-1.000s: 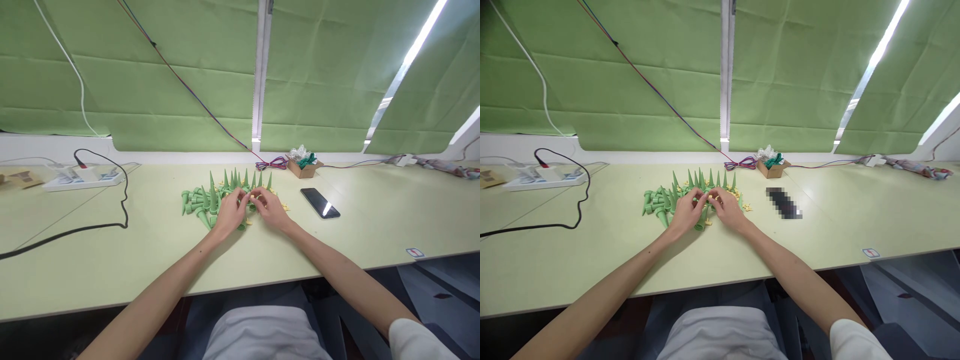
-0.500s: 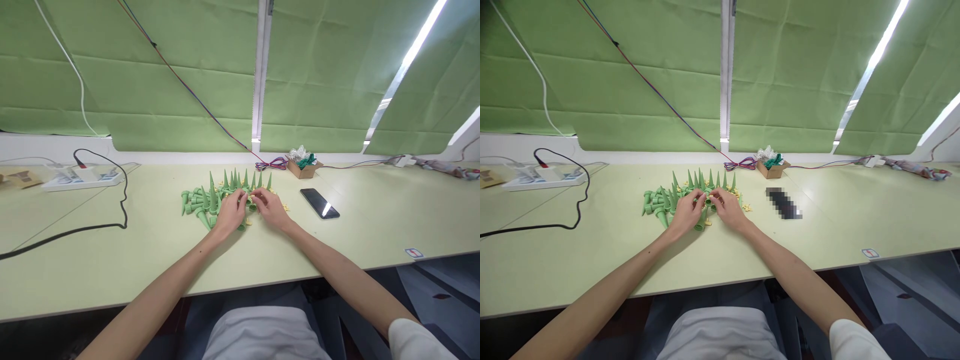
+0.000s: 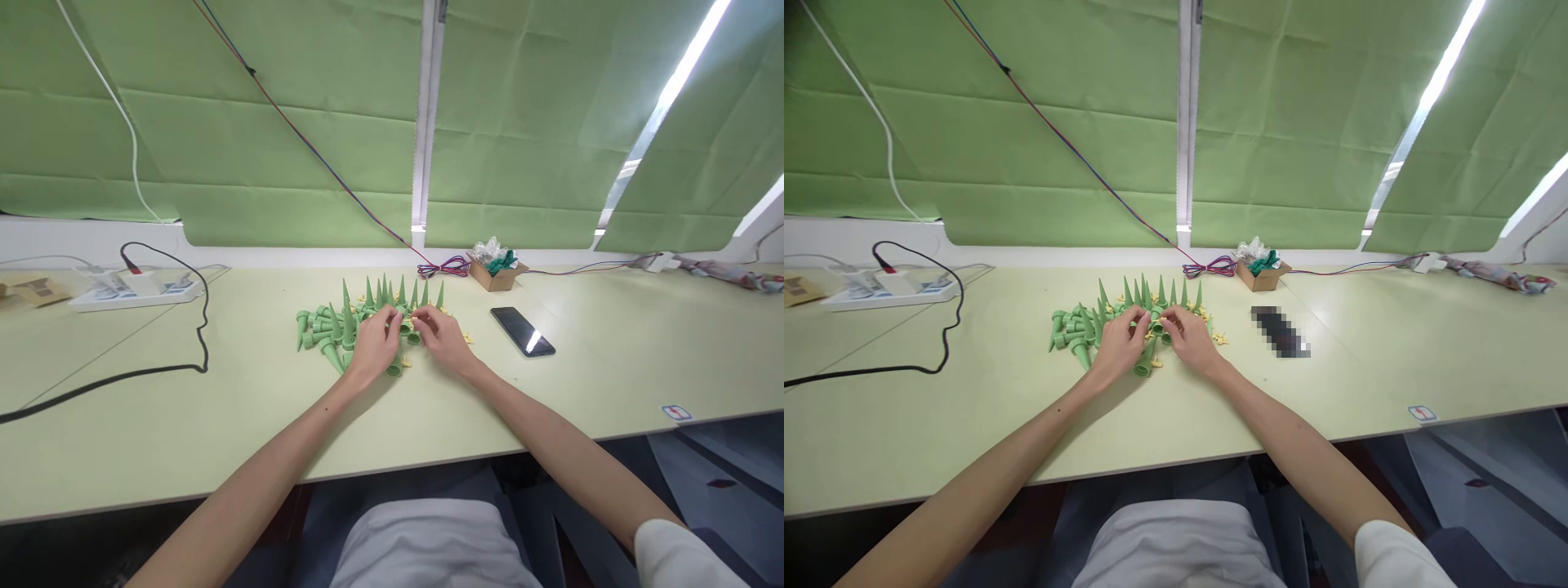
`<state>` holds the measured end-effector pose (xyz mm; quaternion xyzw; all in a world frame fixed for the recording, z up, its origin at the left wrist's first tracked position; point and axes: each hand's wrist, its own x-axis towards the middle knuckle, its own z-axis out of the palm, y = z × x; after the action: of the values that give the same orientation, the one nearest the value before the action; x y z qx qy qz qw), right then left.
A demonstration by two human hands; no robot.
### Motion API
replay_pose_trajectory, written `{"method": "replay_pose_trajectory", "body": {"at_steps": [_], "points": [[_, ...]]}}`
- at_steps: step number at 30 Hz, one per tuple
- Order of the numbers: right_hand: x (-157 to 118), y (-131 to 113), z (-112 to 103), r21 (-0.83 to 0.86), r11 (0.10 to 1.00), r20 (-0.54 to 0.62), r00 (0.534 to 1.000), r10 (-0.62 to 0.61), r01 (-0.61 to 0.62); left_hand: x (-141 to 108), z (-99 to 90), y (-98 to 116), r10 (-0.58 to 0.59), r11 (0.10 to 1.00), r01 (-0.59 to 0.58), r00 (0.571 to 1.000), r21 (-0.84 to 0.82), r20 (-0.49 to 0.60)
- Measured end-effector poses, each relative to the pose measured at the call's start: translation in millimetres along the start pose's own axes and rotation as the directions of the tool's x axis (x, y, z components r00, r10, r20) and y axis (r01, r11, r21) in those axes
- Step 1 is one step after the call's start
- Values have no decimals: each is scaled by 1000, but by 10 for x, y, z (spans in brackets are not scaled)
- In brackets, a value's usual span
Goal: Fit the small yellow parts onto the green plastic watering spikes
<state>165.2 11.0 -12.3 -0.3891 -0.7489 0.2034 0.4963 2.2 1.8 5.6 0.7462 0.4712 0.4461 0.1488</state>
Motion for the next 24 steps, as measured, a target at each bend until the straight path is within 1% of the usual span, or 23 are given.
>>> {"method": "replay_pose_trajectory", "body": {"at_steps": [5, 8, 10, 12, 15, 19, 22, 24], "points": [[1, 8, 1, -3, 1000, -4, 1000, 0, 0, 9, -19, 12, 4, 1000, -4, 1000, 9, -11], [1, 14, 0, -10, 1000, -6, 1000, 0, 0, 28, -43, -1, 15, 999, -14, 999, 42, -31], [2, 21, -1, -14, 1000, -9, 1000, -3, 2, 39, -53, -20, 9, 997, -7, 1000, 78, -26], [6, 29, -1, -20, 1000, -21, 1000, -4, 4, 42, -55, -38, -9, 993, 8, 1000, 120, 10], [13, 43, 0, -31, 1000, -47, 999, -2, 1, 31, -50, -48, -29, 984, 9, 994, 180, 106], [20, 55, 3, -41, 999, -77, 997, 0, -3, 0, -35, -51, -18, 958, -46, 975, 283, 222], [19, 52, 7, -48, 999, -80, 997, 2, -6, -22, -16, -69, -9, 931, -92, 962, 354, 272], [18, 45, 8, -53, 999, -79, 997, 1, -6, -33, -10, -77, -23, 917, -100, 953, 387, 302]]}}
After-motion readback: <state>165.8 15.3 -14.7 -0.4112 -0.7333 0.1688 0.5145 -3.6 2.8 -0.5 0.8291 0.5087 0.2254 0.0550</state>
